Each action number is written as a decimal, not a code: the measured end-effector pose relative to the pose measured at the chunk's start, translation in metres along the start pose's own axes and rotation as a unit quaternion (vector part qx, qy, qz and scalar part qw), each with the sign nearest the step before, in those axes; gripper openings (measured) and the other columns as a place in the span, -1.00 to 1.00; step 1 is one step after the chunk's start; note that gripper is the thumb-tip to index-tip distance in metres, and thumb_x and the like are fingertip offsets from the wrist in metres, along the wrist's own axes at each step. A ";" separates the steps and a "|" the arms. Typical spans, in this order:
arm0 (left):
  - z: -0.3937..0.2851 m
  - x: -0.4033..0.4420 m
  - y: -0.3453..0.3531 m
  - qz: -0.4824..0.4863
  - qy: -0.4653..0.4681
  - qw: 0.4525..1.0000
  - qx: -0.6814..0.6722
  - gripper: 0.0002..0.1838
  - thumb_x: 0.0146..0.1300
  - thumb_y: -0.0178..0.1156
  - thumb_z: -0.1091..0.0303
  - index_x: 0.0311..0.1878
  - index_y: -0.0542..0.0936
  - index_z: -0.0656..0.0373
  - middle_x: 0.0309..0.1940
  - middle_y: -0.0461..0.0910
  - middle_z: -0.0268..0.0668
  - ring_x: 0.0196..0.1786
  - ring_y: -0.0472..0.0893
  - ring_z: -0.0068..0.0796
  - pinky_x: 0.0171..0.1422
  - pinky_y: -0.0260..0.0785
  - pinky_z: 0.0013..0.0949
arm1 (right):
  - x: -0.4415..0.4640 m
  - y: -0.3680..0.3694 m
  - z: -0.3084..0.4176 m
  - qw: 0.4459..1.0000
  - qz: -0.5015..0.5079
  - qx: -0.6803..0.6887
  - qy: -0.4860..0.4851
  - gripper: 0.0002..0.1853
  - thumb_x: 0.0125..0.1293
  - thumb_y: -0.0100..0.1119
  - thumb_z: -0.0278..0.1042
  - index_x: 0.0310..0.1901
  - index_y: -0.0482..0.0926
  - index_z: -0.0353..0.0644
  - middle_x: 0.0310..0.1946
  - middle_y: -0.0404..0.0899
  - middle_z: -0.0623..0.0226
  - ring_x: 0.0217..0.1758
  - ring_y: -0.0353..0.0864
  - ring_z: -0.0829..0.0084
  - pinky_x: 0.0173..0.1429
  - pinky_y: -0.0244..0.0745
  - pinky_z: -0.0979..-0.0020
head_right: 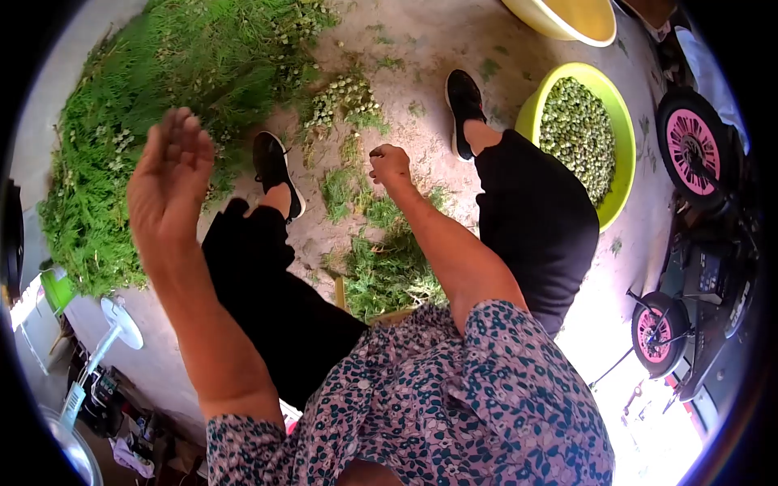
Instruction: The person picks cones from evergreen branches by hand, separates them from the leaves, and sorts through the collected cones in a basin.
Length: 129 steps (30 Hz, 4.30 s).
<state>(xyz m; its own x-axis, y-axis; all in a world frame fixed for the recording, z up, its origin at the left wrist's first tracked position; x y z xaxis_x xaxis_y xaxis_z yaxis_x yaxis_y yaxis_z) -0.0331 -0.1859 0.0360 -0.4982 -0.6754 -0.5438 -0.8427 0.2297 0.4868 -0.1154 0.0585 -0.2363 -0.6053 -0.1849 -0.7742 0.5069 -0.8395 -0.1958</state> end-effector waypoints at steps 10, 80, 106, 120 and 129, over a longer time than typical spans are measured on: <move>-0.027 -0.028 -0.005 0.139 -0.032 0.987 -0.075 -0.57 0.40 -0.17 0.37 0.27 0.14 0.33 0.08 0.35 -0.10 0.03 0.41 -0.35 0.18 0.28 -0.27 | 0.089 0.057 -0.011 0.916 -0.163 -0.268 -0.249 -0.65 0.09 0.10 -0.54 -0.02 0.48 -0.27 -0.36 0.54 0.02 -0.28 0.55 0.14 -0.19 0.47 0.19; -0.023 -0.019 0.005 0.126 -0.022 0.992 0.008 -0.57 0.40 -0.16 0.36 0.27 0.12 0.30 -0.08 0.28 -0.30 -0.17 0.28 -0.49 -0.05 0.19 -0.42 | 0.051 0.048 -0.031 0.930 -0.031 -0.217 -0.296 -0.86 -0.01 0.19 -0.48 -0.35 0.54 -0.23 -0.42 0.49 0.12 -0.32 0.53 0.22 -0.21 0.44 0.28; -0.018 -0.023 0.010 0.049 -0.007 0.999 0.000 -0.60 0.41 -0.18 0.33 0.24 0.15 0.29 -0.18 0.29 -0.32 -0.30 0.20 -0.51 -0.17 0.16 -0.42 | 0.129 0.092 0.052 0.905 -0.094 -0.200 -0.363 -0.84 -0.02 0.21 -0.42 -0.35 0.59 -0.23 -0.37 0.54 -0.02 -0.38 0.55 0.11 -0.25 0.46 0.29; 0.001 -0.004 0.026 0.063 -0.020 0.994 0.084 -0.69 0.33 -0.02 0.37 0.09 0.40 0.31 -0.18 0.54 -0.26 -0.26 0.50 -0.54 -0.24 0.34 -0.53 | 0.015 0.043 0.113 0.903 0.192 0.382 -0.024 -0.78 0.24 0.08 -0.51 -0.08 0.45 -0.33 -0.35 0.49 0.29 -0.35 0.48 0.47 -0.36 0.42 0.51; 0.035 -0.002 0.057 0.173 0.096 0.905 0.376 -0.81 0.13 0.18 0.41 -0.20 0.56 0.28 -0.48 0.48 -0.48 -0.46 0.35 -0.77 -0.41 0.15 -0.64 | -0.110 0.029 0.198 0.790 0.316 0.517 -0.096 -0.83 0.12 0.22 -0.47 -0.22 0.55 -0.24 -0.50 0.51 0.37 -0.52 0.38 0.52 -0.46 0.21 0.53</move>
<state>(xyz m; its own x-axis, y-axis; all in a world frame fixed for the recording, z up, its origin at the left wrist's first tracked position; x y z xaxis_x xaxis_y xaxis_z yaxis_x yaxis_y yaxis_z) -0.0872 -0.1469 0.0412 -0.7752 -0.5647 -0.2832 -0.5797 0.8140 -0.0364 -0.1558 -0.0463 -0.0380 -0.5644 -0.7246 -0.3955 0.0337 -0.4989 0.8660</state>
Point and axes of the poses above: each hand's wrist, its own x-axis towards the middle knuckle, its own y-axis out of the palm, z = x × y, the point moved 4 cm from there along x, towards the middle knuckle
